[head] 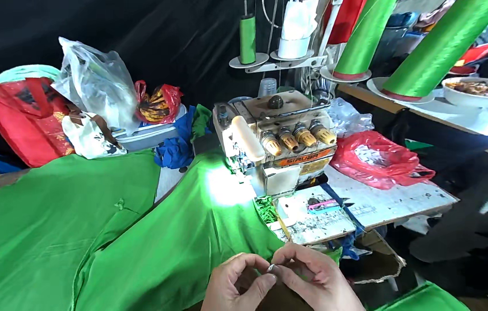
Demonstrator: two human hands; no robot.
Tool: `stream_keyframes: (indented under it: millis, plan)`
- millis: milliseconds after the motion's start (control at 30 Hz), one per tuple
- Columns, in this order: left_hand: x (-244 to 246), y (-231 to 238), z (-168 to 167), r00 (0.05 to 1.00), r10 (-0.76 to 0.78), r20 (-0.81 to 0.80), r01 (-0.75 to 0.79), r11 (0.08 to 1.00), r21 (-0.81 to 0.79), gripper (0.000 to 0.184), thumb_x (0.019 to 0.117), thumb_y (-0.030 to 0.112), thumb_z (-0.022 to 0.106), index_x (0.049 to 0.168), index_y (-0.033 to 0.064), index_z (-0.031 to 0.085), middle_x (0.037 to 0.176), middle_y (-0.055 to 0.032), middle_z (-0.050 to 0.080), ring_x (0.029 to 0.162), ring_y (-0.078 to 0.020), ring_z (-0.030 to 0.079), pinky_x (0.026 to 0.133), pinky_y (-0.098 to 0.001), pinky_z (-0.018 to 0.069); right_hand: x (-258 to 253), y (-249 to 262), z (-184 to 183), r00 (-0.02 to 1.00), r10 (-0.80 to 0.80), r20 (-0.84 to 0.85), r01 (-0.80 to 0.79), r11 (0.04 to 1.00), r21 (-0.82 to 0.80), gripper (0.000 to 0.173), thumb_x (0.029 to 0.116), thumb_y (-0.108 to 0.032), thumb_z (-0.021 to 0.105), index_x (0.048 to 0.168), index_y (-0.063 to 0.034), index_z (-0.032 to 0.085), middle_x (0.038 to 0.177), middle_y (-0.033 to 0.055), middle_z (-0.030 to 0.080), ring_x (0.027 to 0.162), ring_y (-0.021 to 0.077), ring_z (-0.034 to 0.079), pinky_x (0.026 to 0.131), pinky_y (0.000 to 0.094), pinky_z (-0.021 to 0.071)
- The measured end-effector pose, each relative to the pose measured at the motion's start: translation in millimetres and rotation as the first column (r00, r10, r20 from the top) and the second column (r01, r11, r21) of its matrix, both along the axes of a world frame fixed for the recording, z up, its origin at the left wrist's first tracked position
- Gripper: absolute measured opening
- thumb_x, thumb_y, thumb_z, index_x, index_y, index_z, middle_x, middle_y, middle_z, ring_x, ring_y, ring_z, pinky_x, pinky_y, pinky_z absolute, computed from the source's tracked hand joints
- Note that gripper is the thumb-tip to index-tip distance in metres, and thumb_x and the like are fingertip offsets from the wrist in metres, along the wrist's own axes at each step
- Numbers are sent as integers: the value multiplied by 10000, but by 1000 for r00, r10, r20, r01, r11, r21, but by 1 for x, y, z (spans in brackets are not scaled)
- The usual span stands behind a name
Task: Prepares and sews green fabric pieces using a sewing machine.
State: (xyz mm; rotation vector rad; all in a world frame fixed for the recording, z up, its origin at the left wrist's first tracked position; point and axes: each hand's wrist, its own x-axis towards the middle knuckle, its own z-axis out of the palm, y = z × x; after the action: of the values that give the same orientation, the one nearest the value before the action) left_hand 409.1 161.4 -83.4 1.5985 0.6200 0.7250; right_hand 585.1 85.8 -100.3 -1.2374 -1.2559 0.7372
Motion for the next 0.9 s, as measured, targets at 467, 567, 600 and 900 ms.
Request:
stream_keyframes:
  millis: [467,567,600,900]
  plan:
    - [6,1,8,997,67,25,-49,901,-432,138,1012,28,558,1044,25,692,880,15,729,685,-49,675,640,-227,588,1,3,5,993,26,-119,-26,1000,7,263,946,-38,667,1189,59,640,1008,35,705,878,69,700,751,259,615]
    - [10,1,9,996,83,21,-67,905,-421,130,1003,24,568,1030,31,695,853,23,722,672,-50,671,631,-229,587,-3,5,5,997,7,-76,-7,1000,8,255,924,-21,694,1157,75,651,997,64,710,874,69,704,758,246,614]
    - [11,1,8,996,88,23,-71,906,-417,128,1002,25,569,1025,32,695,848,23,718,669,-50,669,627,-229,586,-3,6,5,998,1,-67,0,1000,16,240,922,-8,691,1144,75,656,996,70,715,870,69,707,755,243,615]
    - [19,-1,5,984,177,37,-148,906,-396,131,1002,12,555,989,39,683,822,37,701,639,-19,636,590,-193,551,-6,11,10,997,-34,-64,33,999,-6,192,960,-7,638,1121,91,675,1003,94,728,863,55,708,762,222,607]
